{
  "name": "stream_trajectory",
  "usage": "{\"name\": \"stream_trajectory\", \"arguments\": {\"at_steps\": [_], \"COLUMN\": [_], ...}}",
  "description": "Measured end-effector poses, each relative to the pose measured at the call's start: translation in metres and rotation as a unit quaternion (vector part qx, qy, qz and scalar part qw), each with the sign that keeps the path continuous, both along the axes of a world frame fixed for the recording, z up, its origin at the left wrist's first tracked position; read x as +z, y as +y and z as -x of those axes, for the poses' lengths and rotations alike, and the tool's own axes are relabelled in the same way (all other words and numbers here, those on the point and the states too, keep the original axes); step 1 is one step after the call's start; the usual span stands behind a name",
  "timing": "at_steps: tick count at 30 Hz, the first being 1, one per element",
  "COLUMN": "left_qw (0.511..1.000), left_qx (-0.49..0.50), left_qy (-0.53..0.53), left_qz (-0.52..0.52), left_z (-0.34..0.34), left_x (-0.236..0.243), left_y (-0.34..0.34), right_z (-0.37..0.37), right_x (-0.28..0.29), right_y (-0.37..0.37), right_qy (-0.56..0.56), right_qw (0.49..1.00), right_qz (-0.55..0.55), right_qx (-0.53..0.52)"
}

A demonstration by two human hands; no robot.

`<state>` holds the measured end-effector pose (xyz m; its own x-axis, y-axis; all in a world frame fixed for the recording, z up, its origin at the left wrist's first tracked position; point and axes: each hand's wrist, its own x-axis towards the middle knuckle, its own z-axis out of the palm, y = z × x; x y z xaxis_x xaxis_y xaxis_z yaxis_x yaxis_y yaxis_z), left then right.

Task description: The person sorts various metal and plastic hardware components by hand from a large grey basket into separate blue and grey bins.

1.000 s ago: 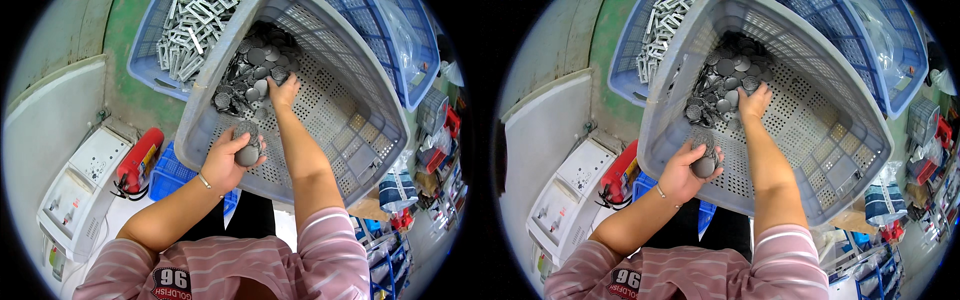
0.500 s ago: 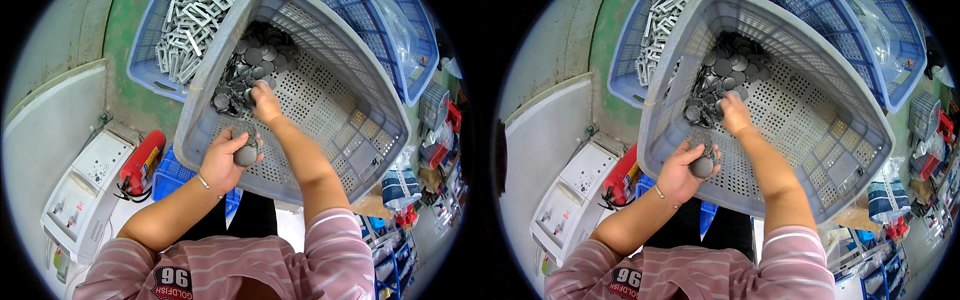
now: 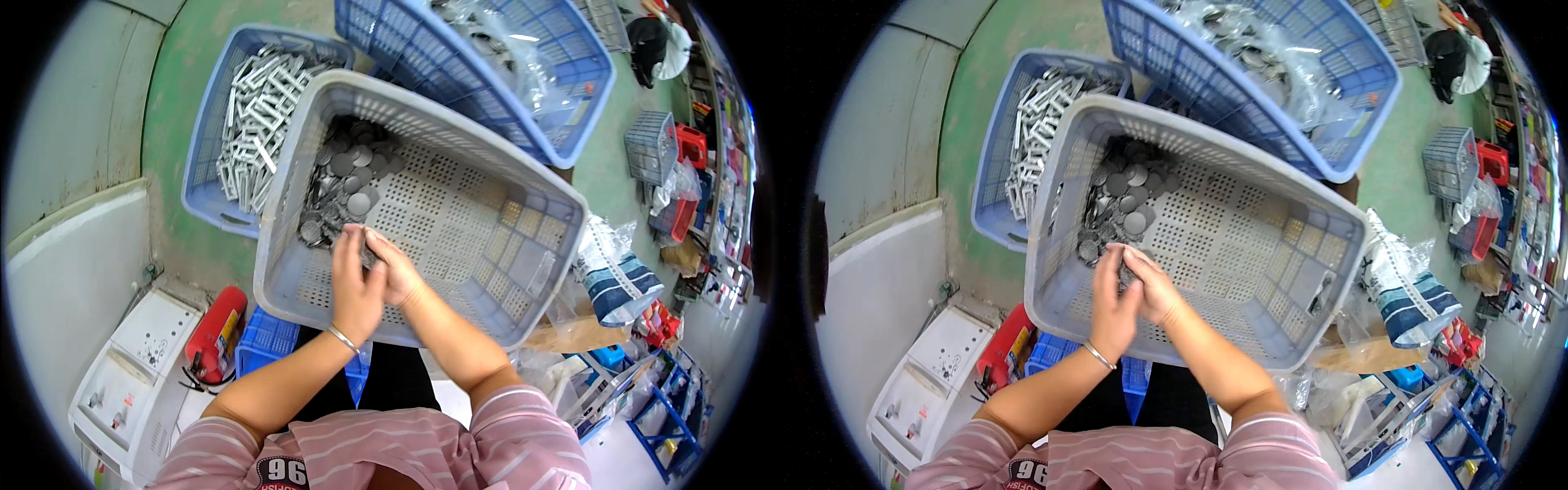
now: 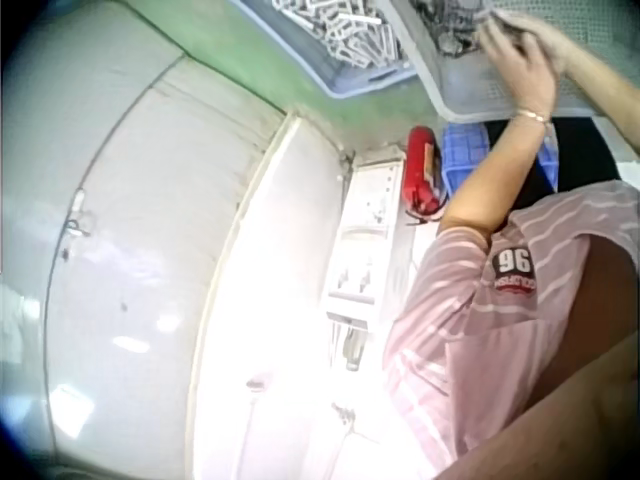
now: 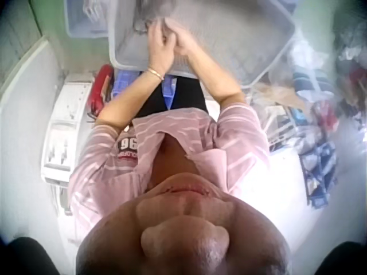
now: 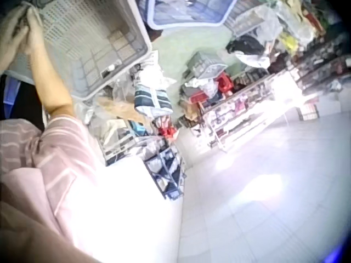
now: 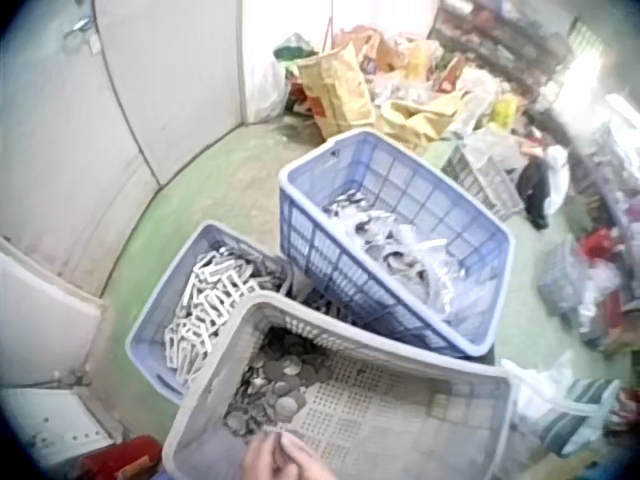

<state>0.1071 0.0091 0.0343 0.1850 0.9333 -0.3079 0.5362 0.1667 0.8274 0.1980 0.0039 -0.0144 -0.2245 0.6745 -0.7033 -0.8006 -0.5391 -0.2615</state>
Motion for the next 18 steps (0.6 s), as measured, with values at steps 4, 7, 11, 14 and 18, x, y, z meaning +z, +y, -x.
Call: {"name": "stream_trajectory", "arguments": {"at_steps": [4, 7, 11, 14, 18], "left_qw": [0.987, 0.981, 0.986, 0.986, 0.978], "left_qx": [-0.146, -0.123, 0.031, 0.121, 0.134], "left_qy": [-0.041, -0.073, -0.097, -0.021, 0.096], "left_qz": [-0.053, -0.134, -0.134, -0.117, -0.130], "left_z": [-0.021, -0.014, 0.027, 0.062, 0.091], "left_x": [0.051, 0.080, 0.070, 0.064, 0.037], "left_y": [0.011, 0.032, 0.050, 0.056, 0.057], "right_z": [-0.031, -0.090, -0.178, -0.239, -0.271], "right_x": [0.035, 0.068, 0.105, 0.076, 0.029], "right_y": [0.008, 0.037, 0.117, 0.182, 0.217], "right_qy": [0.141, 0.037, -0.395, -0.647, -0.790], "right_qw": [0.970, 0.976, 0.891, 0.733, 0.528], "right_qz": [0.058, -0.082, -0.171, -0.200, -0.145], "right_qx": [-0.190, -0.199, -0.148, -0.070, 0.276]}}
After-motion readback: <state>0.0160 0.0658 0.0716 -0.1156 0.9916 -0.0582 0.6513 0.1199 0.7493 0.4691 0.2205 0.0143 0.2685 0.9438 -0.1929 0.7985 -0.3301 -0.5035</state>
